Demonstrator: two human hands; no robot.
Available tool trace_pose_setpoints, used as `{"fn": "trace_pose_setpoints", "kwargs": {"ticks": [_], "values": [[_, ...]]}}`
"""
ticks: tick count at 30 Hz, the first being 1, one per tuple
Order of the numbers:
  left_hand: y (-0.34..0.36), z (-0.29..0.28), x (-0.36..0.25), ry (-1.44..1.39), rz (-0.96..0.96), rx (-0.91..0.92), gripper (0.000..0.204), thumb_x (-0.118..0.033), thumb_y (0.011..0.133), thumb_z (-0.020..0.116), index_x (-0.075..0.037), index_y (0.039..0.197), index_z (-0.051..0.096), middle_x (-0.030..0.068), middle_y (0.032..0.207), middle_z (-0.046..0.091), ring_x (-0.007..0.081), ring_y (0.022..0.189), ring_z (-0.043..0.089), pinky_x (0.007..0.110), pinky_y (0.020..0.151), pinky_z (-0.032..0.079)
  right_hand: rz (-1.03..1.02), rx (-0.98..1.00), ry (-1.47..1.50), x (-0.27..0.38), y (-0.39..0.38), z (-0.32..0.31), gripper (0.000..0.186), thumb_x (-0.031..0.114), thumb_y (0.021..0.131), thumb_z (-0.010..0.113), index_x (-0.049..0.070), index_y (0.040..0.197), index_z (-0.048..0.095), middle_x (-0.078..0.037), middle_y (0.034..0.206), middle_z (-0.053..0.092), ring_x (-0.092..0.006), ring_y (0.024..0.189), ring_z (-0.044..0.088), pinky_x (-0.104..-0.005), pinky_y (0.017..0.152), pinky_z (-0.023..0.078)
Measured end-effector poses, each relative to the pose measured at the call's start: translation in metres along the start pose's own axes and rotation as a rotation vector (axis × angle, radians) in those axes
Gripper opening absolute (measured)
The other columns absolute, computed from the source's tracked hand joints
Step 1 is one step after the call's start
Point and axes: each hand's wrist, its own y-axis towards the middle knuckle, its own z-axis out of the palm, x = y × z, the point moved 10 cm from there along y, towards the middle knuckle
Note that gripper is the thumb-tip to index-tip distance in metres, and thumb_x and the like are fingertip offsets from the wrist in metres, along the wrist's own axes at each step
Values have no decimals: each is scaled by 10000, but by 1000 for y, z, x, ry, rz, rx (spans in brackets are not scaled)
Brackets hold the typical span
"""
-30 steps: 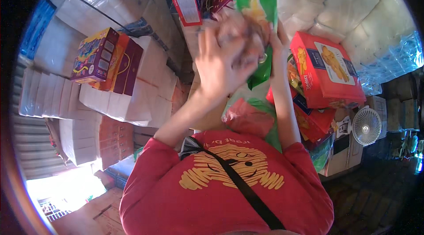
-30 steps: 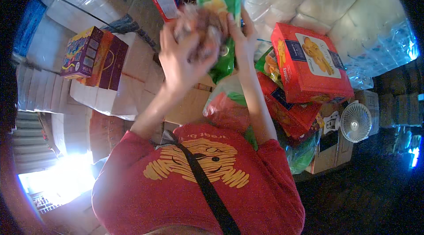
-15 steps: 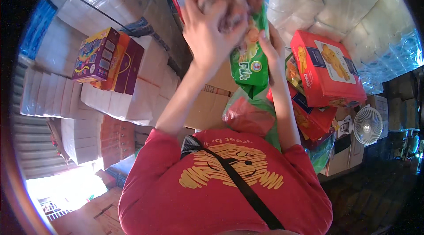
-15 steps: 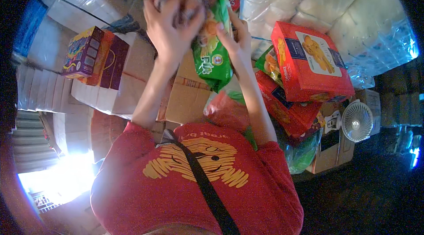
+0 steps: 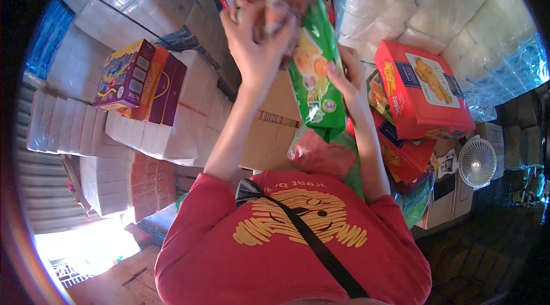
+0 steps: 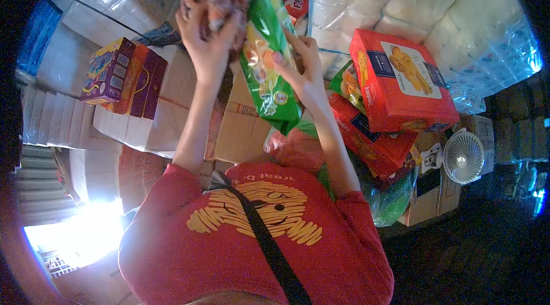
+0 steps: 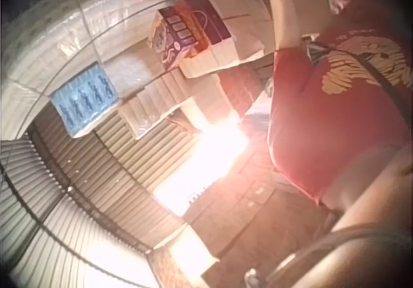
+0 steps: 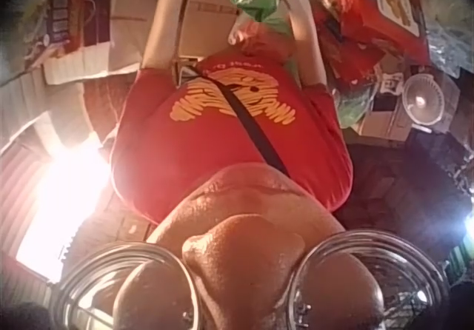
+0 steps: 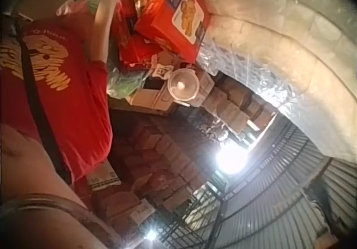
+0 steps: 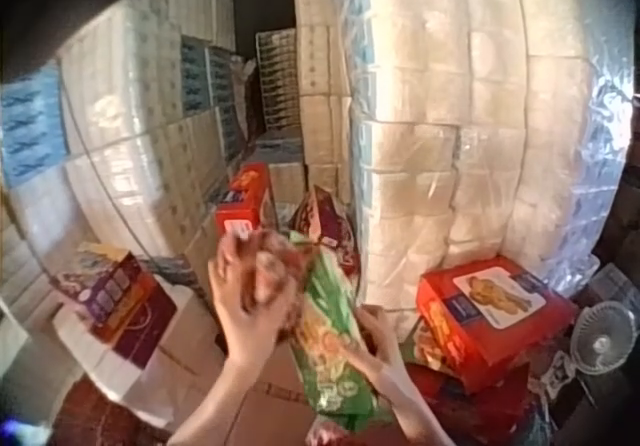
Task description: Cleaning and wiping various boxes and bags of goods with a cloth in a storage area.
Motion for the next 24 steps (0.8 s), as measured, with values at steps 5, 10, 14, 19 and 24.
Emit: {"fn": "trace_pose_setpoints", "kwargs": {"ticks": [5,10,14,19,24], "values": [[-18,9,-16,46,94,153,395,-130,614,713,-30,973,582,153,1126,398,294,1052,428,384,920,344,33,-36,93,-8,4,-6,533,298,804,620,22,1236,474,-85,1029,453,-164,979,442,-252,834,339],[-88,23,-39,30,56,457,381,-167,509,734,-165,883,660,177,1089,432,372,1026,434,427,834,413,183,-265,185,-42,21,-35,522,360,802,617,70,1223,512,-83,1032,447,-166,896,483,-253,782,387],[-85,19,-42,108,117,446,407,-182,505,740,-173,901,647,178,1121,412,369,1026,436,448,834,416,76,-207,-18,-16,16,-27,557,373,775,637,97,1240,504,-92,1012,431,-174,910,451,-267,819,362],[-28,6,-22,179,93,160,448,-176,595,736,-127,1013,581,203,1093,390,368,1058,415,426,888,367,132,10,117,-11,9,-5,570,338,767,651,68,1244,494,-71,997,416,-154,939,425,-236,823,323],[-7,-2,5,149,21,85,428,-190,645,728,-90,1030,573,186,1104,399,346,1077,412,410,903,356,141,83,104,-15,8,3,608,359,741,669,70,1246,492,-79,992,408,-167,953,422,-242,821,323]]}}
